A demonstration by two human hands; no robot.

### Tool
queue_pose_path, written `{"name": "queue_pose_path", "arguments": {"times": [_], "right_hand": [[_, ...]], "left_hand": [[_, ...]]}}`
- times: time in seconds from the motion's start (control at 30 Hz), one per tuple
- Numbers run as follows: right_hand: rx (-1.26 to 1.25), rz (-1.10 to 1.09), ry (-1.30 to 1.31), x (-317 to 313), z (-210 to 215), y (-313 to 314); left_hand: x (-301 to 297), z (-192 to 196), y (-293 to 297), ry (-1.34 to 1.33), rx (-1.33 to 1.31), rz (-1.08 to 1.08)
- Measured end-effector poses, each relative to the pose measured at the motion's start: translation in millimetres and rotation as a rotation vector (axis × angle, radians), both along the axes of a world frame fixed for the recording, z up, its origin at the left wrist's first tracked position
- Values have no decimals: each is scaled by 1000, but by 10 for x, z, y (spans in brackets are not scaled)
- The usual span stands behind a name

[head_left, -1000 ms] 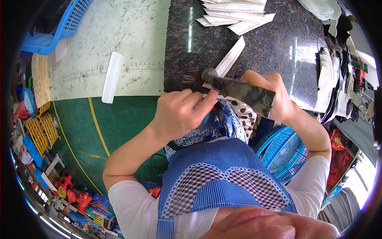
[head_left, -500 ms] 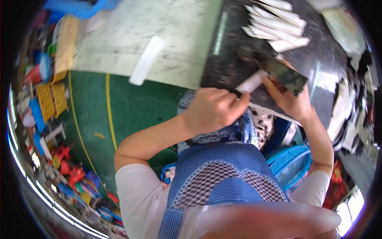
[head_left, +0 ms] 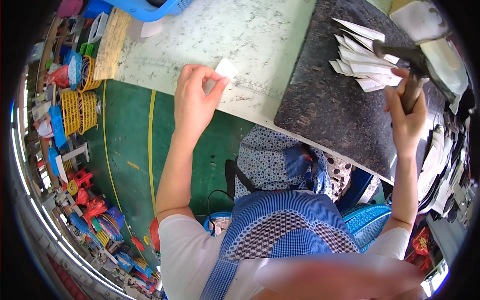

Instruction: Hammering strips of material for shoe manufacturing on a workbench.

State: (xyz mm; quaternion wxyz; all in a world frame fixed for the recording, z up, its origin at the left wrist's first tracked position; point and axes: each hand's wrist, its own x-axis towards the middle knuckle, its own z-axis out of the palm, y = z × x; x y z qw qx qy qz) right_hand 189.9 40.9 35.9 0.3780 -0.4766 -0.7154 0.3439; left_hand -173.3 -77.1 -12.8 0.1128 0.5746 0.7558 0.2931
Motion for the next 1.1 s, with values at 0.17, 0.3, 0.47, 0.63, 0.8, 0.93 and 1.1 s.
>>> {"name": "queue_pose_path", "arguments": {"times": [0.17,0.3,0.47,0.63,0.8,0.93,1.1], "right_hand": [[-250,-42,144,3,-27,-479],[-328,-54,203,-1,-24,-668],[-375,-134,272,64,-57,-810],[-423,-81,299,75,-170,-882],[-423,149,559,-171,-220,-898],[-651,34,793,-395,-78,-930],[-472,-197,694,-247,-84,-882]], "left_hand": [[113,151,106,-271,-99,26],[-25,99,184,-94,-197,-86],[-42,-27,202,-123,-18,-189],[188,178,199,-604,24,-134],[829,472,216,-1144,248,-117],[1394,262,198,-1179,484,-87],[1562,-113,-19,-1215,440,-267]]}}
